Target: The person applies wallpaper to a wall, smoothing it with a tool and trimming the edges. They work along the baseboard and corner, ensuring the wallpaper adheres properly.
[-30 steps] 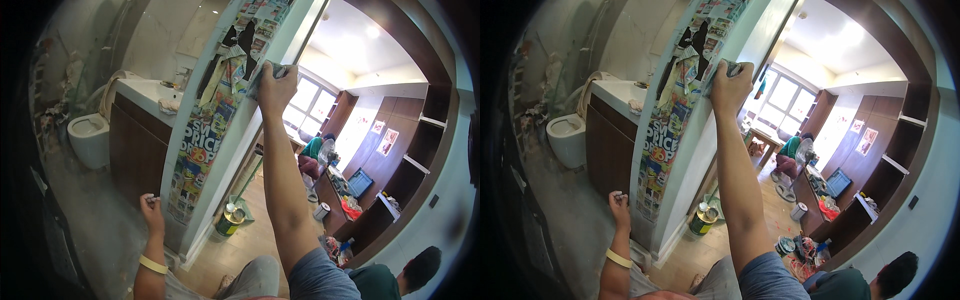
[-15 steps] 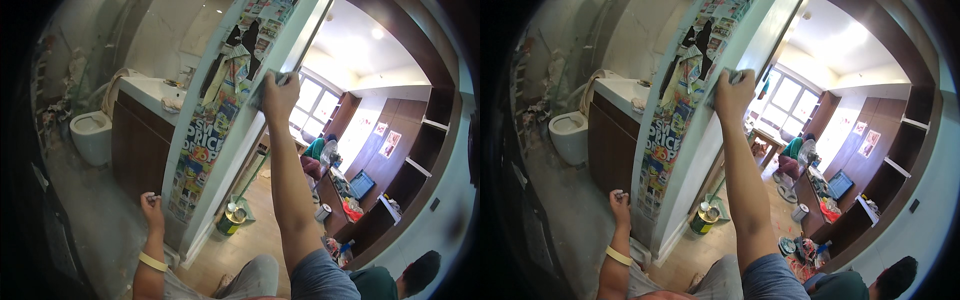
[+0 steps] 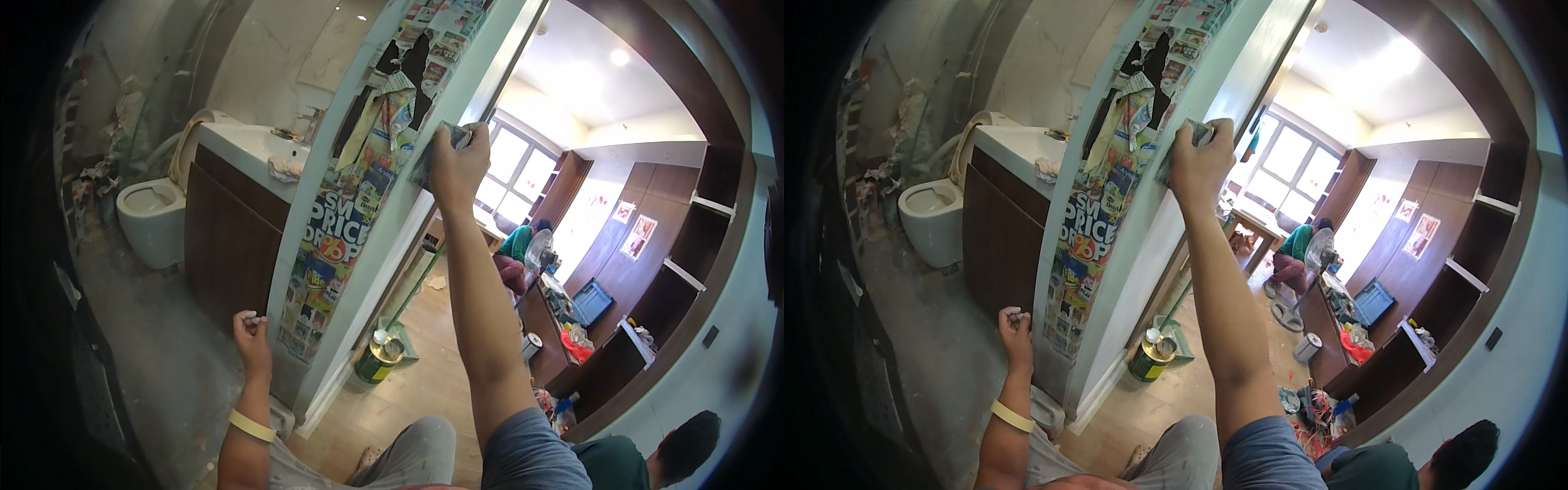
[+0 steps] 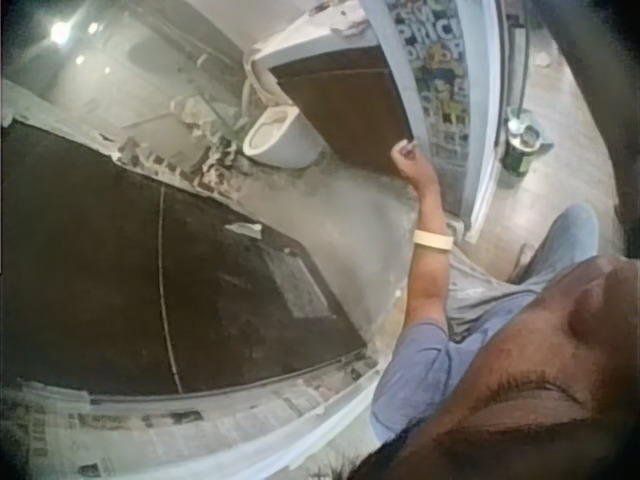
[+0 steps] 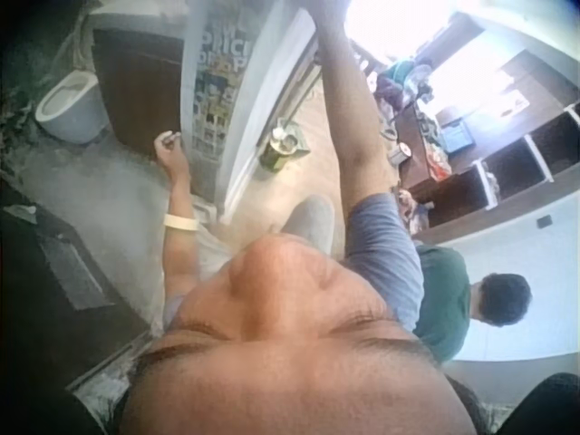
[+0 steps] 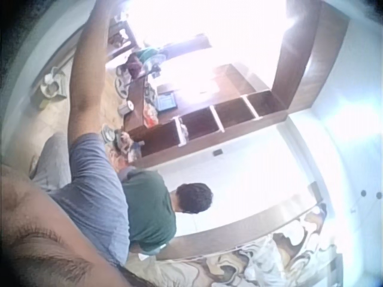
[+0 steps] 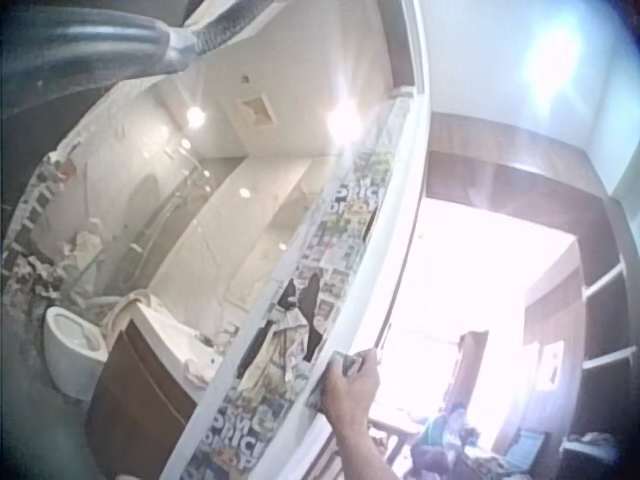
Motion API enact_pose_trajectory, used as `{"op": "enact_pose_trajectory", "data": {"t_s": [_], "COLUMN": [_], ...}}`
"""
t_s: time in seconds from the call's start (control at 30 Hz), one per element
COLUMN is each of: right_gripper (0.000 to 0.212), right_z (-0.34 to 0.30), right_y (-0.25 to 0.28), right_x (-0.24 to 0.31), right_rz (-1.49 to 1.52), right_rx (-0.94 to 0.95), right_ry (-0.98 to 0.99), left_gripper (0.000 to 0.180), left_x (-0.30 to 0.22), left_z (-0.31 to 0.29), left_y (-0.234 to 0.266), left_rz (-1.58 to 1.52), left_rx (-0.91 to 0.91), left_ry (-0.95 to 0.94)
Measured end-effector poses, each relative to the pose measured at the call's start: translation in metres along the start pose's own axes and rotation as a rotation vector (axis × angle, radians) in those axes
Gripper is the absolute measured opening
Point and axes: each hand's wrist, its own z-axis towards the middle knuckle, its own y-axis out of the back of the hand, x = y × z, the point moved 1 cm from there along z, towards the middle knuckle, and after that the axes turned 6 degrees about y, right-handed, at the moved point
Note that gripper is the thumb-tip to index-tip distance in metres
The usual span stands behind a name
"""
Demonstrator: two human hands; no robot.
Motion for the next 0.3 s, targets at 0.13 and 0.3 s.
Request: {"op": "enact_pose_trajectory", "data": {"t_s": [0.13,0.3], "right_gripper": [0.032,0.032], "right_z": [0.032,0.033], "right_y": [-0.005,-0.007], "right_x": [0.009,-0.003], "right_rz": [-0.04,0.003], "right_rx": [-0.014,0.014], "right_ry": [0.021,-0.073], "left_gripper": [0.023,0.024], "left_x": [-0.004,0.003], "left_z": [-0.001,0.003], "left_y": [0.001,0.0], "left_rz": [-0.011,0.042], "left_rx": [-0.007,-0.015], "left_ry": [0.01,-0.059]}}
